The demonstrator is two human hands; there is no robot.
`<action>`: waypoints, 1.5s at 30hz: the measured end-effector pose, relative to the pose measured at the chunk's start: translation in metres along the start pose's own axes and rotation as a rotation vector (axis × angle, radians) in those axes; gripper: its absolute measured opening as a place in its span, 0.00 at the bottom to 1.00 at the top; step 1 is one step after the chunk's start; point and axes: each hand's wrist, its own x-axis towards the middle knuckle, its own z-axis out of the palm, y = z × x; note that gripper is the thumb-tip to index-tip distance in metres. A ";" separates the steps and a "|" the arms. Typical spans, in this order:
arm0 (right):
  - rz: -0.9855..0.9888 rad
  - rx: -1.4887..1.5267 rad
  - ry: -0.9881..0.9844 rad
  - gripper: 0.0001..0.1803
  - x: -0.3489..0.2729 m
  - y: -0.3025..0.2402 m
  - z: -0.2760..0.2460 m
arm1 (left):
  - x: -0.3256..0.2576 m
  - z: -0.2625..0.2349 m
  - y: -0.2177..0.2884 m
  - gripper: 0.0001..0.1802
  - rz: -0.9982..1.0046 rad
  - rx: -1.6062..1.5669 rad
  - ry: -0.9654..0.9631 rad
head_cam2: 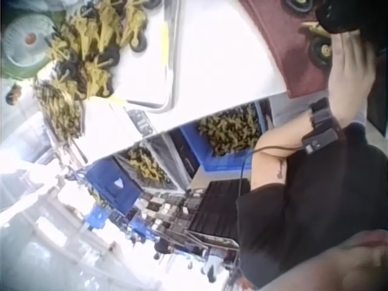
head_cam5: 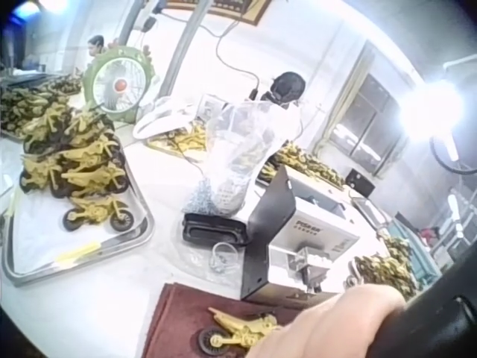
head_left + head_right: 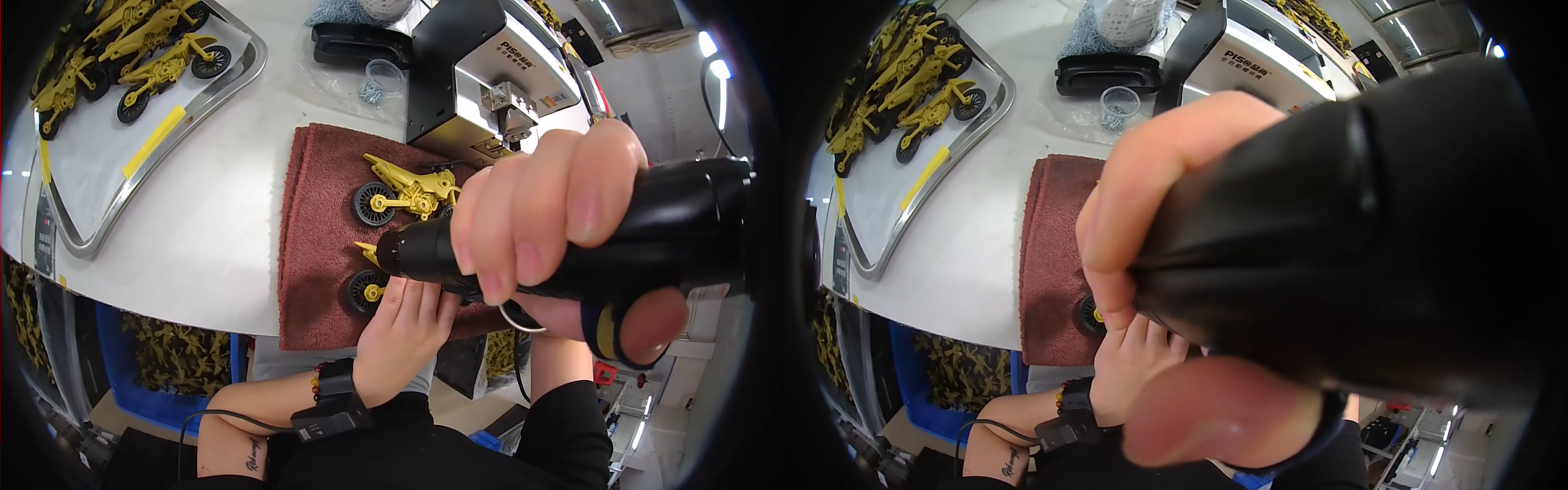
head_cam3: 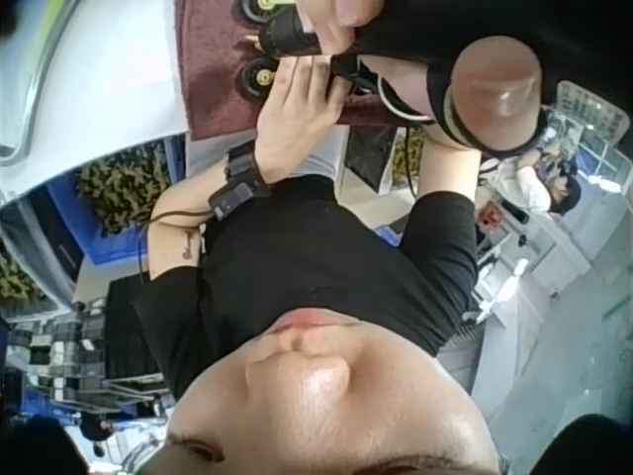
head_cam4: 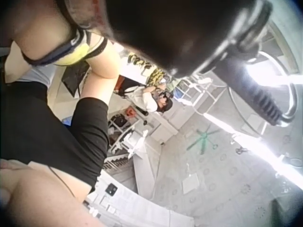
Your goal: Use an electric screwdriver to assemble or process parts on toy motorcycles at a production workbench.
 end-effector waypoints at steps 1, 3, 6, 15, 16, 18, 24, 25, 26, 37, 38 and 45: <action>0.004 0.002 0.017 0.29 -0.001 0.000 0.001 | 0.000 0.000 0.001 0.20 0.001 0.002 -0.004; -0.005 -0.011 -0.048 0.28 -0.002 -0.002 -0.003 | -0.001 -0.002 0.000 0.21 0.000 0.086 -0.014; -0.159 -0.026 0.174 0.25 -0.008 -0.020 0.001 | 0.006 -0.001 -0.005 0.22 0.003 0.196 0.055; -0.352 -0.261 0.387 0.22 -0.005 -0.077 -0.081 | 0.009 -0.002 -0.002 0.25 0.001 0.287 0.053; -0.272 -0.251 0.468 0.21 -0.007 -0.081 -0.081 | 0.009 -0.002 -0.002 0.25 0.004 0.274 0.061; -0.400 -0.301 0.682 0.19 0.003 -0.059 -0.080 | 0.010 -0.002 0.000 0.26 0.017 0.268 0.064; -0.462 -0.331 0.809 0.18 0.023 -0.037 -0.033 | 0.006 -0.005 0.000 0.26 -0.001 0.294 0.055; -0.451 -0.327 0.801 0.18 0.021 -0.038 -0.033 | 0.006 -0.005 -0.001 0.29 0.006 0.308 0.026; -0.494 -0.314 0.745 0.17 0.008 -0.031 -0.064 | 0.006 -0.005 -0.002 0.33 0.012 0.323 -0.003; -0.241 -0.204 0.521 0.21 -0.122 -0.073 -0.012 | 0.036 -0.018 0.012 0.43 0.083 -0.239 -0.125; -0.277 -0.225 0.575 0.22 -0.126 -0.067 -0.008 | 0.040 -0.009 0.013 0.39 0.115 -0.234 -0.108; -0.232 -0.213 0.549 0.23 -0.145 -0.058 -0.015 | 0.055 0.013 0.019 0.25 0.166 -0.143 -0.022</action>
